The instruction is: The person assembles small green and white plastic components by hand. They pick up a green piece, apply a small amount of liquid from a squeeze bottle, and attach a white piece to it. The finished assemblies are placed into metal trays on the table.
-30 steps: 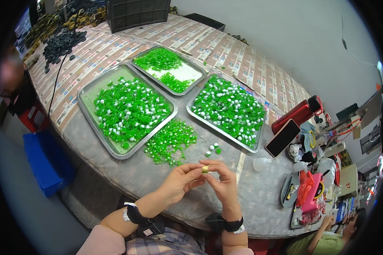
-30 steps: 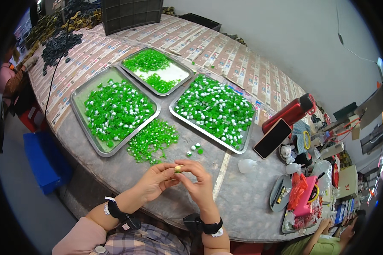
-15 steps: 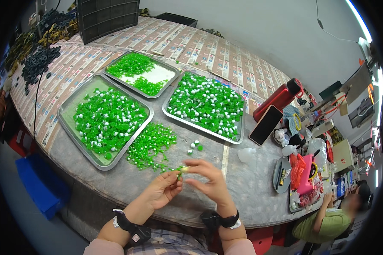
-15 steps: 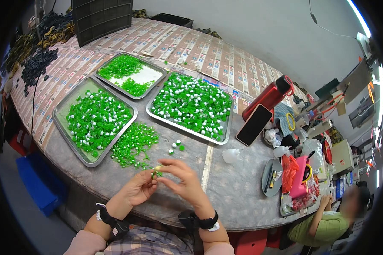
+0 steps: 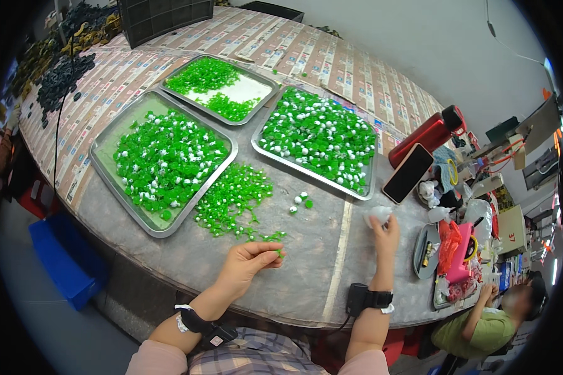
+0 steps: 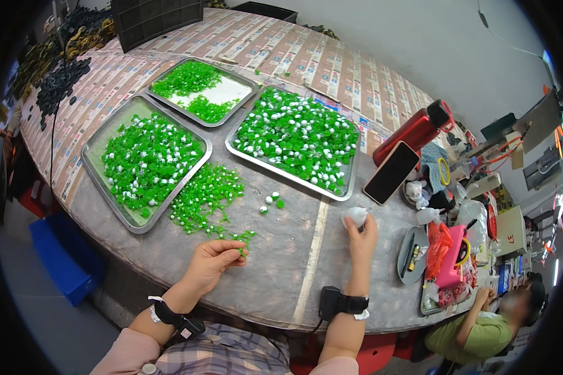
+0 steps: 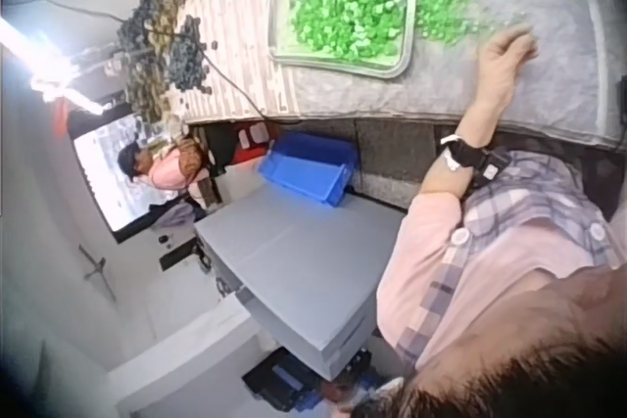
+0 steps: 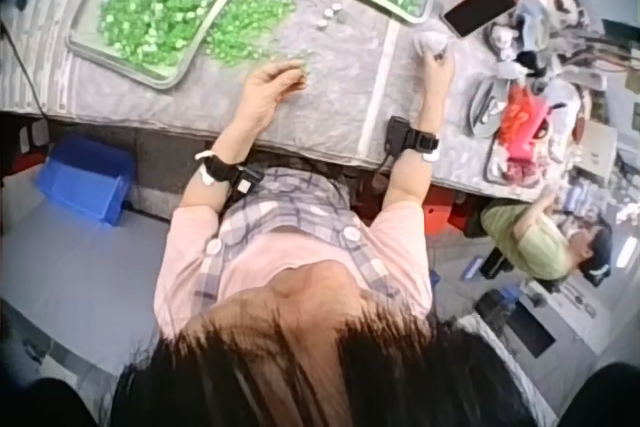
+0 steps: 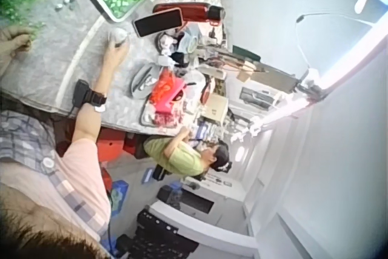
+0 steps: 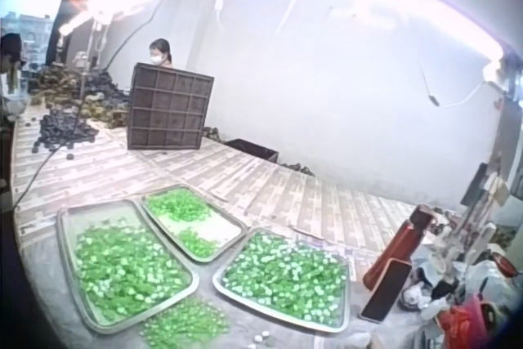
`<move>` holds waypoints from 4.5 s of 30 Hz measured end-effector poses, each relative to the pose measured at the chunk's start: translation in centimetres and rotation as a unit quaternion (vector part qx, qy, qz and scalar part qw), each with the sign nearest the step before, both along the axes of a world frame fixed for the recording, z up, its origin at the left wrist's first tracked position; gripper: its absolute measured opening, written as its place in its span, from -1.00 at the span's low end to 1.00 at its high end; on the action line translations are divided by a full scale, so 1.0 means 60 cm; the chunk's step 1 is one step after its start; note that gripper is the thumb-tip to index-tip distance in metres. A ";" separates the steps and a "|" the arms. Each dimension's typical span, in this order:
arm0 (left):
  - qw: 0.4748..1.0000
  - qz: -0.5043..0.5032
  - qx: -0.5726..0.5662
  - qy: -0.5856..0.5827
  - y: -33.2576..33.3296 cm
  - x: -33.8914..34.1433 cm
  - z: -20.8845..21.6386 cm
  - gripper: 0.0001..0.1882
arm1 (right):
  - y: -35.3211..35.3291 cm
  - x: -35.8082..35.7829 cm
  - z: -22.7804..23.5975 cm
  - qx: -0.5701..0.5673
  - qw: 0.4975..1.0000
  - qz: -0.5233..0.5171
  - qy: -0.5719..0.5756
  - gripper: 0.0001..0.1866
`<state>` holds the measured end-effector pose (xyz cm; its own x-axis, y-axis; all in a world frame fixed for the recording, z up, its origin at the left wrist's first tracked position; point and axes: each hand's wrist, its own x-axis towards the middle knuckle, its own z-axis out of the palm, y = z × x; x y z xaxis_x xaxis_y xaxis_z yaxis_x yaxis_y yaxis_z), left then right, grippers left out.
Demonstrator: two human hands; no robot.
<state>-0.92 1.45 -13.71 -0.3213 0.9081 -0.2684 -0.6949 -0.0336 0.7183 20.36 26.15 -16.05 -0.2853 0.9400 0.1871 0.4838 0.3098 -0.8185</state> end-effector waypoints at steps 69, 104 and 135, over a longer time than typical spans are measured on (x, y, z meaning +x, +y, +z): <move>0.986 0.100 0.063 0.119 0.001 0.000 -0.004 -0.89 | -0.227 -0.136 0.118 0.097 0.951 0.118 0.268 -0.40; 0.986 0.162 0.026 0.034 -0.001 -0.009 -0.007 -0.90 | -0.140 -0.161 0.148 0.137 0.975 0.173 0.005 -0.91; 0.997 -0.004 0.050 -0.053 0.011 -0.012 0.001 -0.91 | -0.201 -0.162 0.088 -0.228 0.889 0.381 0.112 -0.71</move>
